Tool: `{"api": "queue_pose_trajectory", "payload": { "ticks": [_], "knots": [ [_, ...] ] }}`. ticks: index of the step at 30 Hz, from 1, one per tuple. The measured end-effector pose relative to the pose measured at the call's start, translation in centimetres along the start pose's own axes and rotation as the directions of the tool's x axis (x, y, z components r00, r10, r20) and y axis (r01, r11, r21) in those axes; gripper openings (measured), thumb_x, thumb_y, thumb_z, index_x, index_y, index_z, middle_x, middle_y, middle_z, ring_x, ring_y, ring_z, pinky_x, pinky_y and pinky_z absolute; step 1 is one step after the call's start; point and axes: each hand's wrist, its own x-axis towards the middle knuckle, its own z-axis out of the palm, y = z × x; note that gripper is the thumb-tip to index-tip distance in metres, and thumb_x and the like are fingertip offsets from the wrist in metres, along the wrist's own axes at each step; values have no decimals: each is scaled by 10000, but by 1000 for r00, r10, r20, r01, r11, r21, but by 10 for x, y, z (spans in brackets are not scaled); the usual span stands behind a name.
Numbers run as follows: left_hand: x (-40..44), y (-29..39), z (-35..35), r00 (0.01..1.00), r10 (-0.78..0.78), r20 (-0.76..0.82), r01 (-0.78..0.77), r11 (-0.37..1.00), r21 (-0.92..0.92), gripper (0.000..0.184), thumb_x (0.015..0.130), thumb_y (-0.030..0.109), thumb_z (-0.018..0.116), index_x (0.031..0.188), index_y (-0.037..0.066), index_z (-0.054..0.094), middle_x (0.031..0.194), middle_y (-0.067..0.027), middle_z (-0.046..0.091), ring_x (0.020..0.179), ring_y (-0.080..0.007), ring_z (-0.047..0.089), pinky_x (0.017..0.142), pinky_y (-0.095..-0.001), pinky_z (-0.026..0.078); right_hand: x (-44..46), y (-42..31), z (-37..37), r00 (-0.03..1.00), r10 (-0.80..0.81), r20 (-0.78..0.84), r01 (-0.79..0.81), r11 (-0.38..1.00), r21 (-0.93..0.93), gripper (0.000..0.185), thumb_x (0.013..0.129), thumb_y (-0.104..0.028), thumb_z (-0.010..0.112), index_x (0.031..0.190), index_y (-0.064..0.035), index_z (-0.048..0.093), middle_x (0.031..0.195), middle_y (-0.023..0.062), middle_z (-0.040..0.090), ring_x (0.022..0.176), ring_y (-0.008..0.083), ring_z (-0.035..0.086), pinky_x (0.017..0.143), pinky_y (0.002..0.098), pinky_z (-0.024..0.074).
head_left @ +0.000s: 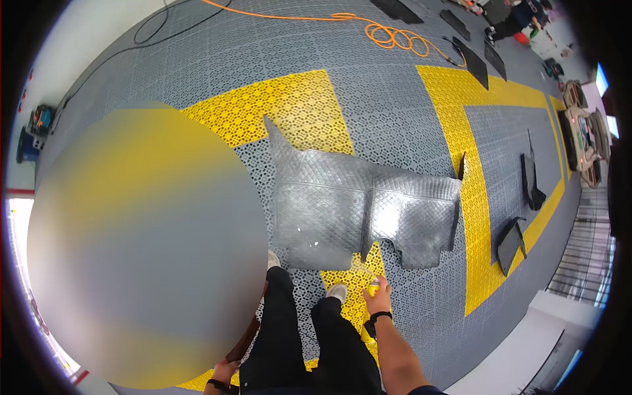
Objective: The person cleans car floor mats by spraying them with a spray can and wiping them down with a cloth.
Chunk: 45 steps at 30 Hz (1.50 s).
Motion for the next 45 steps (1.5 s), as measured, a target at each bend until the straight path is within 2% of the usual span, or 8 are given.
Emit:
{"api": "queue_pose_trajectory", "payload": {
  "ticks": [10, 12, 17, 26, 31, 39, 41, 45],
  "knots": [
    [-20, 71, 39, 958, 116, -264, -65, 979, 195, 288, 890, 67, 749, 1170, 2, 754, 927, -43, 763, 778, -147, 684, 713, -324, 529, -30, 61, -22, 962, -272, -1, 269, 950, 161, 706, 861, -181, 894, 1459, -189, 519, 1308, 193, 539, 1150, 465, 642, 944, 530, 578],
    [-39, 92, 50, 821, 539, -187, -450, 814, 369, 269, 895, 66, 730, 1148, -24, 742, 994, -73, 786, 899, -191, 729, 829, -368, 570, -40, 76, -23, 969, -243, -39, 246, 956, 159, 698, 864, -180, 894, 1455, -191, 523, 1305, 194, 540, 1142, 467, 645, 938, 530, 580],
    [-98, 162, 100, 798, 601, 44, -467, 570, 676, 296, 907, 51, 701, 1191, -32, 728, 1071, -97, 791, 997, -182, 728, 909, -368, 572, -65, 111, -38, 937, 51, -345, 59, 951, 302, 686, 866, -148, 877, 1463, -59, 552, 1386, 237, 568, 1265, 439, 583, 1108, 509, 485],
    [-85, 207, 173, 944, 39, 327, -317, 371, 873, 425, 957, 139, 737, 1356, 14, 657, 987, -43, 750, 928, -127, 692, 860, -343, 571, -105, 151, -27, 694, 528, -489, -231, 807, 544, 729, 855, -84, 883, 1473, 2, 506, 1434, 216, 572, 1335, 419, 557, 1173, 470, 432],
    [-65, 202, 122, 925, 141, 353, -380, 400, 834, 397, 919, 163, 780, 1270, 4, 687, 924, -70, 735, 871, -163, 700, 810, -360, 575, -105, 124, 10, 970, 71, -232, -8, 966, 259, 716, 832, -119, 905, 1446, -89, 538, 1256, 216, 569, 1172, 447, 616, 1019, 504, 537],
    [-87, 173, 62, 885, 413, 214, -396, 429, 812, 314, 824, 171, 825, 1082, 2, 764, 856, -94, 735, 782, -146, 681, 747, -359, 549, -125, 76, 60, 997, 18, 79, -32, 985, 170, 630, 912, -287, 858, 1459, -242, 547, 1311, 210, 542, 1079, 476, 672, 902, 539, 602],
    [-88, 168, 62, 913, 374, 163, -345, 498, 796, 311, 833, 182, 831, 1083, 7, 777, 851, -88, 753, 787, -149, 694, 753, -355, 555, -123, 66, 53, 899, -325, 295, 314, 946, 85, 619, 925, -320, 843, 1463, -246, 545, 1327, 212, 544, 1087, 479, 675, 906, 538, 604],
    [-81, 140, 65, 906, 414, 89, -357, 634, 686, 206, 892, 122, 802, 1056, -2, 792, 887, -13, 774, 790, -113, 685, 736, -328, 555, -112, 68, 37, 999, -14, -40, 23, 971, 236, 634, 906, -268, 865, 1454, -216, 551, 1322, 222, 546, 1105, 475, 667, 915, 532, 596]
  ]
}}
